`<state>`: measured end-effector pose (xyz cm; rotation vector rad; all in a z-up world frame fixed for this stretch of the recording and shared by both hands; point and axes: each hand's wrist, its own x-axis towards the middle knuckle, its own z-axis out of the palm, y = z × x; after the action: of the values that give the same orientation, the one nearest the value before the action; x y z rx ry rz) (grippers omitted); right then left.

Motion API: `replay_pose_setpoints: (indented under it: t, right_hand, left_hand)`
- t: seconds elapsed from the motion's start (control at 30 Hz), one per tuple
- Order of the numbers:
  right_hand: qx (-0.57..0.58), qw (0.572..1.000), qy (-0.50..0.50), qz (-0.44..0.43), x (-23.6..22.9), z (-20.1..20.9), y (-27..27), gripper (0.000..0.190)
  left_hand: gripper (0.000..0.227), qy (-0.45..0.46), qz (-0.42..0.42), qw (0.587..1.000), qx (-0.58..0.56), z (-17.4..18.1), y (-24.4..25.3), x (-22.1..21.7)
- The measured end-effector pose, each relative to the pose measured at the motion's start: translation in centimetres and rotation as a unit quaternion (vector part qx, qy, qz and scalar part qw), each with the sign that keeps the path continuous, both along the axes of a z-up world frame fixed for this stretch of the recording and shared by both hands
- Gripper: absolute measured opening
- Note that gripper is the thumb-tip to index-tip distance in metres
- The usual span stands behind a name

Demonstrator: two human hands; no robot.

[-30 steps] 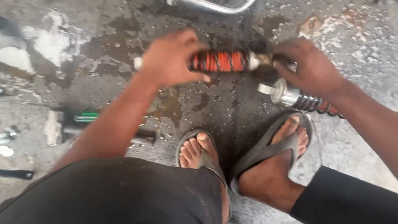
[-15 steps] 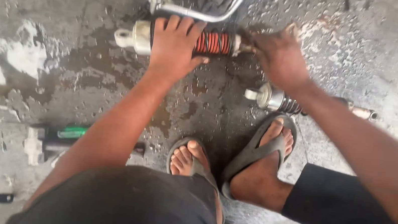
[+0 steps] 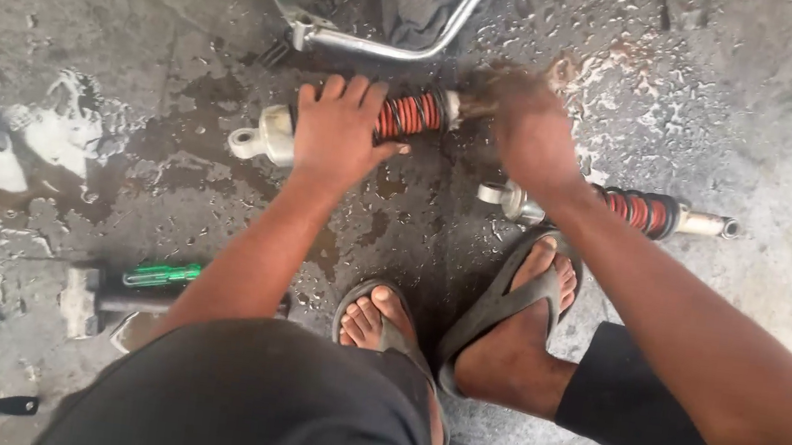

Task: Cleaning and reassembling motorcycle rear shock absorbers on a workshop floor.

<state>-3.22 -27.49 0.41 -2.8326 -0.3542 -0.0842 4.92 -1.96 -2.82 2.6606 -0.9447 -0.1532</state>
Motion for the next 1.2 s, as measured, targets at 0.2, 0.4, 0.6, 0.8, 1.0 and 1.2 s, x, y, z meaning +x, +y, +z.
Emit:
replay_pose_setpoints:
  t: [0.2,0.4,0.6,0.8,1.0,1.2]
  right_hand:
    - [-0.077,0.997,0.024,-0.009,-0.4,1.5,-2.4,0.042]
    - [-0.052,0.997,0.056,0.008,-1.3,3.0,0.5,0.046]
    - [-0.033,0.999,-0.016,0.02,-0.9,0.3,0.3,0.04]
    - [-0.014,0.998,0.057,-0.024,-0.6,2.4,0.7,0.036]
    - [0.006,0.986,0.155,-0.053,1.9,4.2,0.8,0.038]
    - [0.023,0.996,0.051,0.066,-0.8,2.3,-0.2,0.041]
  left_hand:
    - [0.083,0.025,0.005,1.0,-0.013,0.1,0.2,-0.4]
    - [0.087,0.005,-0.004,1.0,0.008,-1.2,-0.2,0.2]
    - [0.082,0.022,0.001,1.0,-0.009,0.1,0.4,-0.3]
    - [0.087,0.005,-0.005,1.0,-0.018,0.0,0.4,0.0]
    - [0.086,0.005,-0.013,1.0,-0.013,-0.5,0.6,0.0]
    - [0.086,0.005,-0.011,1.0,-0.012,-0.4,0.4,0.5]
